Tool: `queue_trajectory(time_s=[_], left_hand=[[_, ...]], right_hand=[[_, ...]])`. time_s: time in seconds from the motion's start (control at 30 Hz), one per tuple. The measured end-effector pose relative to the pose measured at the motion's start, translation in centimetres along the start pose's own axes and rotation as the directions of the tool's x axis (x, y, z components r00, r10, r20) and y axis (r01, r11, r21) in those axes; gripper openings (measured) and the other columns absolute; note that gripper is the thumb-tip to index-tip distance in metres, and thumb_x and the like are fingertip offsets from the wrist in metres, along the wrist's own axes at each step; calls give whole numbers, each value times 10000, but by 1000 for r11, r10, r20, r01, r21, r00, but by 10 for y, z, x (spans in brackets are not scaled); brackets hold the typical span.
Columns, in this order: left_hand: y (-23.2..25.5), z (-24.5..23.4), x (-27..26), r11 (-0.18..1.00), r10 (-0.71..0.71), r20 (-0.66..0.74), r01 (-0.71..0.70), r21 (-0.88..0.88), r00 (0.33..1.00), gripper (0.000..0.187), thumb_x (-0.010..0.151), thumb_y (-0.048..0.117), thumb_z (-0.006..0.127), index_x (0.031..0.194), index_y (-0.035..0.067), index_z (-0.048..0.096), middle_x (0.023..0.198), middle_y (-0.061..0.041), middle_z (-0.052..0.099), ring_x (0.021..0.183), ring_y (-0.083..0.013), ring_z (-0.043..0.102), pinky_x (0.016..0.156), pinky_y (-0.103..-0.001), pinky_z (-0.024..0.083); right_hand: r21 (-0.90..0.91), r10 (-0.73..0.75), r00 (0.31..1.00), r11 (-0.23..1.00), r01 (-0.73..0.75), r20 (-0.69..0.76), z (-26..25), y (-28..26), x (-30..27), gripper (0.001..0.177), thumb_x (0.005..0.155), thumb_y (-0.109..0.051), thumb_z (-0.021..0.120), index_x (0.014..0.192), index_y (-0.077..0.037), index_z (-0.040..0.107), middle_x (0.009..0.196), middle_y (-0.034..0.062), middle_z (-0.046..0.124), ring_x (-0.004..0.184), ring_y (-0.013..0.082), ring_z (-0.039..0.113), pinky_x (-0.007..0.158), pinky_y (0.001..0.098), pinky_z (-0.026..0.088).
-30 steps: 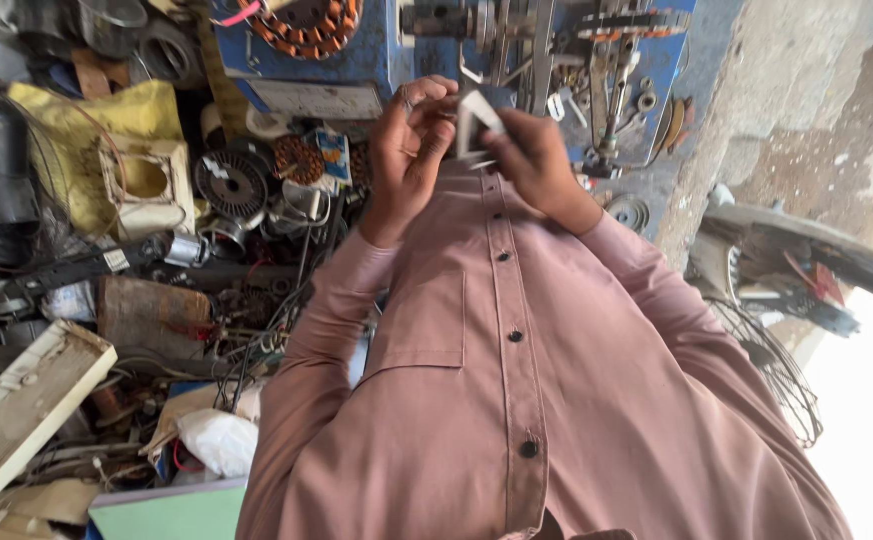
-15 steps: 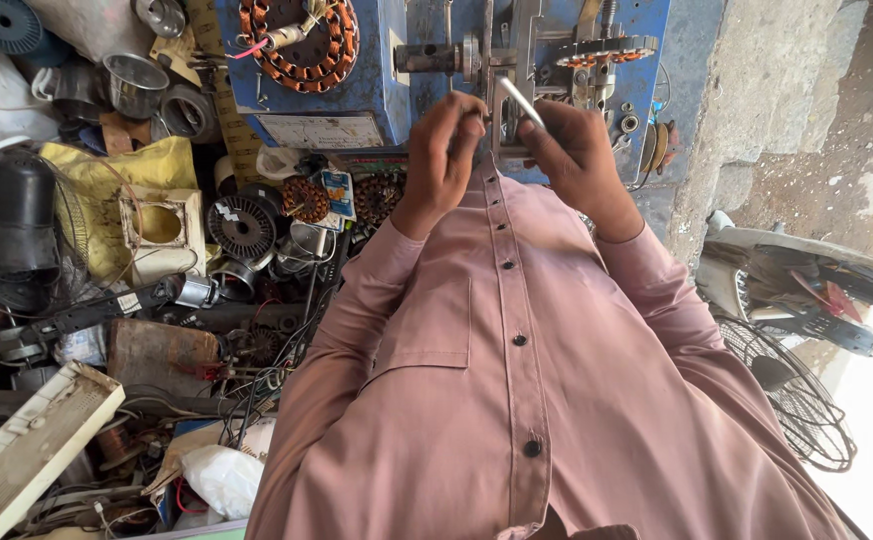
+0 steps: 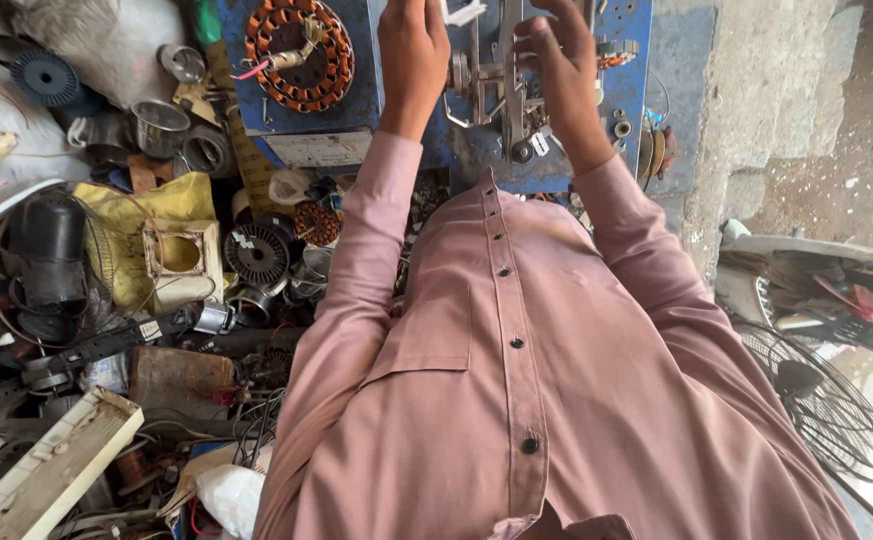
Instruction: The person sits on the floor and wraps white tape around the copper windings of a motor stator. They then place the stator into a blue press machine and operate the lever to compress the windings.
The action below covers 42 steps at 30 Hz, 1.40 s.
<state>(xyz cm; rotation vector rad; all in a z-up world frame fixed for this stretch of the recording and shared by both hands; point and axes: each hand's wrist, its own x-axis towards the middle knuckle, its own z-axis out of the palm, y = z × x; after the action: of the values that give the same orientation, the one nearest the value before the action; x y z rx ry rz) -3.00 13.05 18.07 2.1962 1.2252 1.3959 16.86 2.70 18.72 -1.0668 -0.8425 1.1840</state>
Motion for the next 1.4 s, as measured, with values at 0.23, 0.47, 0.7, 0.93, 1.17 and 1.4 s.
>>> queue_trajectory(time_s=[0.23,0.47,0.7,0.93,1.17,1.4], left_hand=[[-56,62,8,994,-58,23,55,90,998,110,1015,145,592,1053,43,613,916,-214,674,855,-463,628,714,-546,496],[-56,82,5,962,-85,128,115,-249,988,107,1025,128,590,1049,31,631,887,-185,708,827,-439,670,661,-463,522],[-82,101,-13,836,-306,342,423,-350,888,110,1025,135,641,1044,26,634,804,-129,704,711,-282,656,685,-378,529],[-97,126,-33,750,-335,418,508,-425,844,169,964,201,684,981,34,664,889,-64,743,837,-170,701,764,-330,551],[-108,109,-42,810,-426,486,561,-171,763,257,963,280,685,965,24,660,818,-125,734,751,-209,712,677,-374,526],[-72,79,-29,825,-361,497,519,-225,789,335,955,347,716,948,19,647,741,-142,760,669,-277,756,601,-380,518]], right_hand=[[-264,-124,986,960,92,-110,0,68,17,509,1121,-254,589,1549,-35,420,1494,179,575,1397,263,564,1171,377,464],[-435,-170,964,898,66,-204,-3,101,38,579,1110,-261,577,1594,-39,350,1628,213,415,1521,299,408,1257,405,332],[-206,-77,977,978,34,-201,2,118,49,590,1131,-290,518,1606,-21,296,1667,212,348,1550,296,359,1262,371,317],[-61,-44,978,998,32,-202,2,120,59,544,1133,-307,507,1569,-14,368,1597,209,455,1480,272,457,1228,363,370],[-297,-115,976,953,57,-183,9,99,34,482,1142,-283,507,1549,-50,393,1512,203,558,1345,218,561,1138,326,439],[-468,-206,971,875,128,-120,15,79,34,498,1153,-287,516,1572,-57,372,1581,213,489,1472,258,454,1203,361,363]])
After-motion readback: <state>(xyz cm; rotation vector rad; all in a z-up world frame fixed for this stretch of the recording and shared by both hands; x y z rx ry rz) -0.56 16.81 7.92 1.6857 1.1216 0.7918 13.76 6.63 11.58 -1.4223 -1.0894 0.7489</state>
